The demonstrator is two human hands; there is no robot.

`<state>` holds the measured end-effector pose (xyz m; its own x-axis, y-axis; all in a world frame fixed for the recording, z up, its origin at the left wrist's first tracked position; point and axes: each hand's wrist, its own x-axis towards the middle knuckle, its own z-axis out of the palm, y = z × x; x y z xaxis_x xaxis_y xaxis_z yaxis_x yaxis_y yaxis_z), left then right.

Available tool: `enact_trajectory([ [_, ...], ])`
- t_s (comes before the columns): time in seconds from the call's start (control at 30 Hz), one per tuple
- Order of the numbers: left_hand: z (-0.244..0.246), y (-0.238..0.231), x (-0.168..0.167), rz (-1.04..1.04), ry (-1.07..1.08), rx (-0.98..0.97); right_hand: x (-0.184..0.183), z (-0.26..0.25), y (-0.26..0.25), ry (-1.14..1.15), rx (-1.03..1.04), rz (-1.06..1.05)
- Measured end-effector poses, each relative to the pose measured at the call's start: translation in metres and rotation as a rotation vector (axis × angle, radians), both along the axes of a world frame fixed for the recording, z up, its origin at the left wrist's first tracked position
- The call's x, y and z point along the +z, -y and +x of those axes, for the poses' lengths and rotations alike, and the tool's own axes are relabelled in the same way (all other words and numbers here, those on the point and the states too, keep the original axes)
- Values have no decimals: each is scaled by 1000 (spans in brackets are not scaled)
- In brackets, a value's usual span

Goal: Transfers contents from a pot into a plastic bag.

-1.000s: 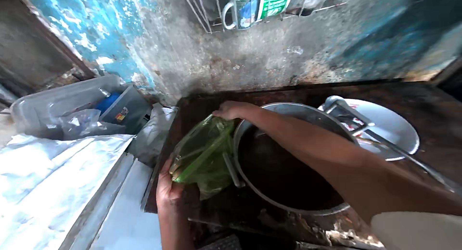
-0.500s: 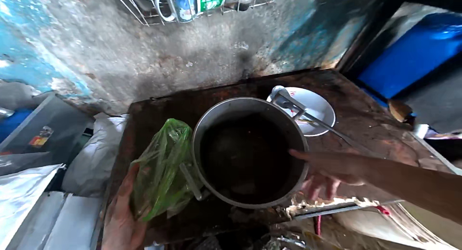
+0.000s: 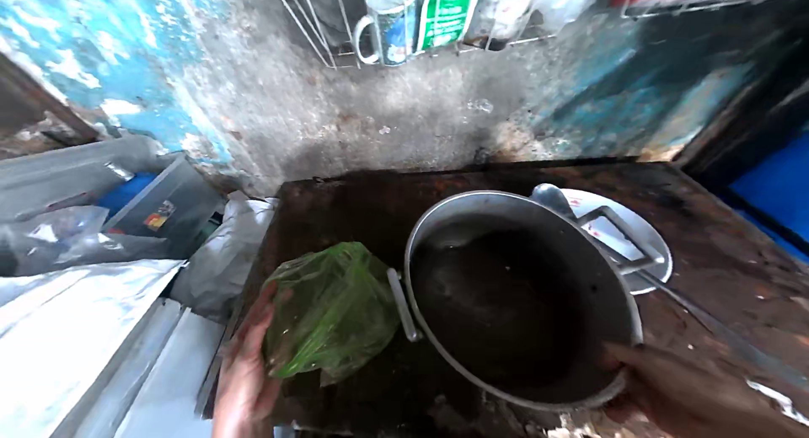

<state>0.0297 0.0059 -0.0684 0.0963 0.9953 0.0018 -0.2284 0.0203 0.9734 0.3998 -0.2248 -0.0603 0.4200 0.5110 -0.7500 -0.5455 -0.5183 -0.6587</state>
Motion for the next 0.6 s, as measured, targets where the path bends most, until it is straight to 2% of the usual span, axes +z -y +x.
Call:
enact_trajectory([
  [0.1,0,5,-3,-5,-31,-30,-2,10,-14,46,50,24],
  [0.2,3,16,0,-7,-180,-35,1,10,-45,99,23,53],
  [0.3,2,32,-1,-6,-302,-144,6,11,-81,108,20,83],
  [0.5,-1,47,3,-1,-315,-390,23,22,-129,113,202,49],
  [0.6,4,40,4,32,-354,-389,28,35,-145,202,443,-23],
])
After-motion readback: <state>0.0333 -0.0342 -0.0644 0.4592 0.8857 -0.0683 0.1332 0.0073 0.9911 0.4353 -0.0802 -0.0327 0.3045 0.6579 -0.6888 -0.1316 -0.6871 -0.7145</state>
